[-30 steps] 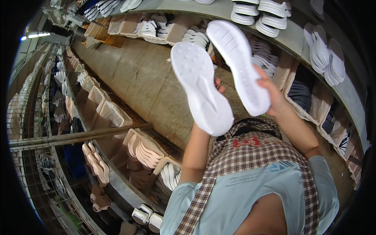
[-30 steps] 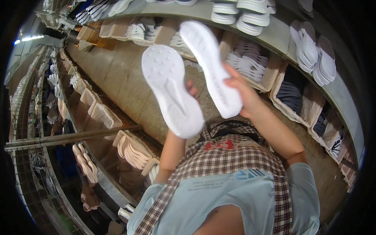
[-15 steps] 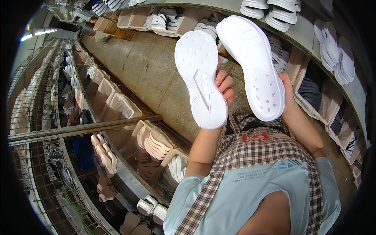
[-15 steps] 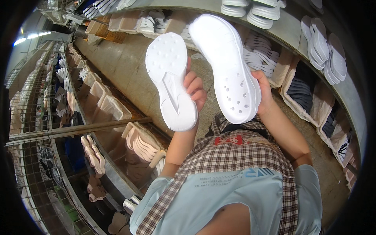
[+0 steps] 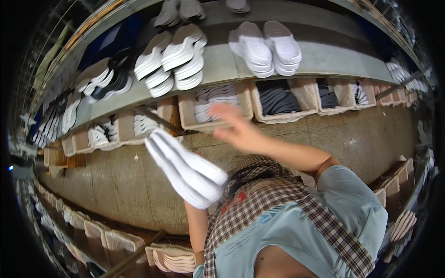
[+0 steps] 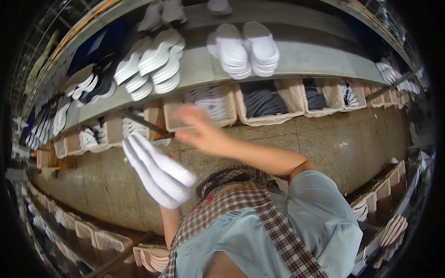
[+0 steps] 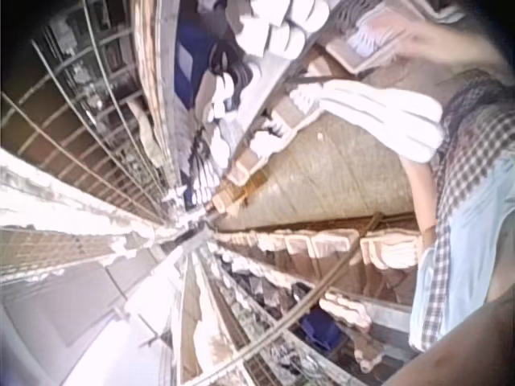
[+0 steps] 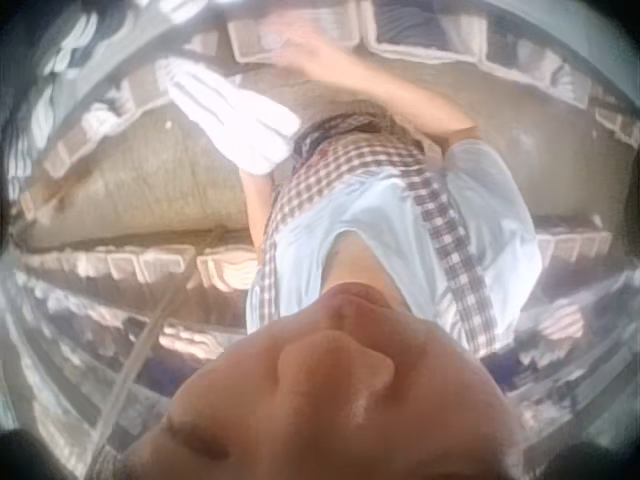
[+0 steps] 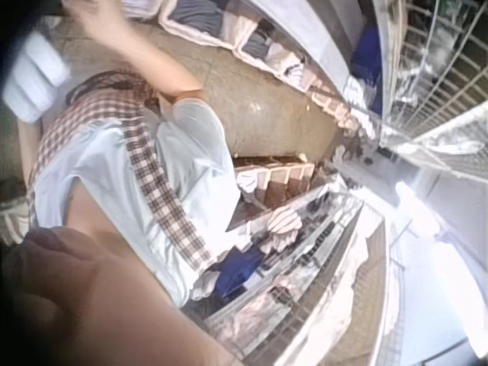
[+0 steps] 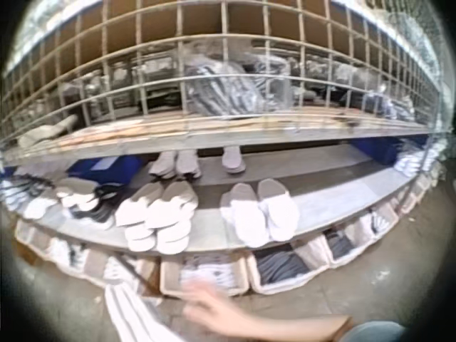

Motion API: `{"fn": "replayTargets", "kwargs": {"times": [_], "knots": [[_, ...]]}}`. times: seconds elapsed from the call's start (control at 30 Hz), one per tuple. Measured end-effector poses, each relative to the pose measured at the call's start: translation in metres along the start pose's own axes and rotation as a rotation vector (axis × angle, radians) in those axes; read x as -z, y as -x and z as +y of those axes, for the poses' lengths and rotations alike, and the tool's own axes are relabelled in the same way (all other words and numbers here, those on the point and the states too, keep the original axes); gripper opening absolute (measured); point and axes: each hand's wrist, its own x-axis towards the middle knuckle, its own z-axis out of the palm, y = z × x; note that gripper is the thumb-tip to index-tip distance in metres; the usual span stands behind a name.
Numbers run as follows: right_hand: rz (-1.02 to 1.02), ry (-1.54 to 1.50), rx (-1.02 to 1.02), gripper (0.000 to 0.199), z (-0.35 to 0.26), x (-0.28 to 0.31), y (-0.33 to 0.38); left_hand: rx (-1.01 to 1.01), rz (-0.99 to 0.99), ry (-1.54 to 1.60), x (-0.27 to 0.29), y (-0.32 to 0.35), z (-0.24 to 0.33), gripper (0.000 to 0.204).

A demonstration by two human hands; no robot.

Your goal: The person picks up pairs of slippers from shelves, briefly inspects them, and places them into a large sack. They handle multiple pairs of white and dark-colored slippers, turning them over to view the soles before stacking them in the sack.

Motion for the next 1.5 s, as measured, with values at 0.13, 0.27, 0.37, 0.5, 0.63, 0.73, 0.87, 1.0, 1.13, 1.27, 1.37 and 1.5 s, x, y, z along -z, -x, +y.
{"fn": "replayTargets", "kwargs": {"times": [0.13,0.27,0.37,0.5,0.63,0.73,0.87,1.0,1.13,1.27,1.37,1.5], "knots": [[0.744,-0.154,-0.118,0.043,0.063,0.137,-0.038,-0.057,-0.001,0.041,0.002,-0.006,0.003,0.053],[0.786,0.1,-0.633,0.052,0.139,0.247,-0.074,-0.079,0.021,0.056,0.004,-0.013,0.003,0.053],[0.421,-0.049,-1.102,0.053,0.185,0.279,-0.079,-0.088,0.043,0.056,0.003,-0.016,0.003,0.054],[0.234,-0.246,-1.269,0.048,0.222,0.3,-0.09,-0.054,0.079,0.046,0.009,-0.013,0.0,0.055],[0.33,-0.536,-1.066,0.047,0.202,0.324,-0.07,0.054,0.083,0.073,0.024,-0.006,-0.007,0.055],[0.313,-0.61,-0.805,0.045,0.143,0.324,-0.032,0.089,-0.106,0.243,0.033,-0.001,-0.006,0.058],[0.007,-0.677,-0.545,0.063,0.055,0.252,0.009,0.118,-0.049,0.313,0.031,0.005,-0.002,0.062],[-0.171,-0.263,-0.579,0.08,0.013,0.108,0.009,0.184,-0.065,-0.14,0.027,0.002,-0.015,0.066],[-0.351,0.276,-0.154,0.08,0.012,-0.023,0.011,0.306,-0.029,0.052,0.044,-0.006,-0.034,0.052],[-0.448,-0.176,-0.259,0.073,0.037,-0.064,0.01,0.321,0.064,0.137,0.083,-0.015,-0.032,0.04],[-0.554,-0.309,-0.271,0.081,0.042,-0.085,0.006,0.176,0.16,0.214,0.11,-0.004,-0.033,0.067],[-0.679,-0.233,-0.297,0.1,0.027,-0.13,-0.007,0.029,0.175,-0.081,0.146,0.018,-0.032,0.1]]}}
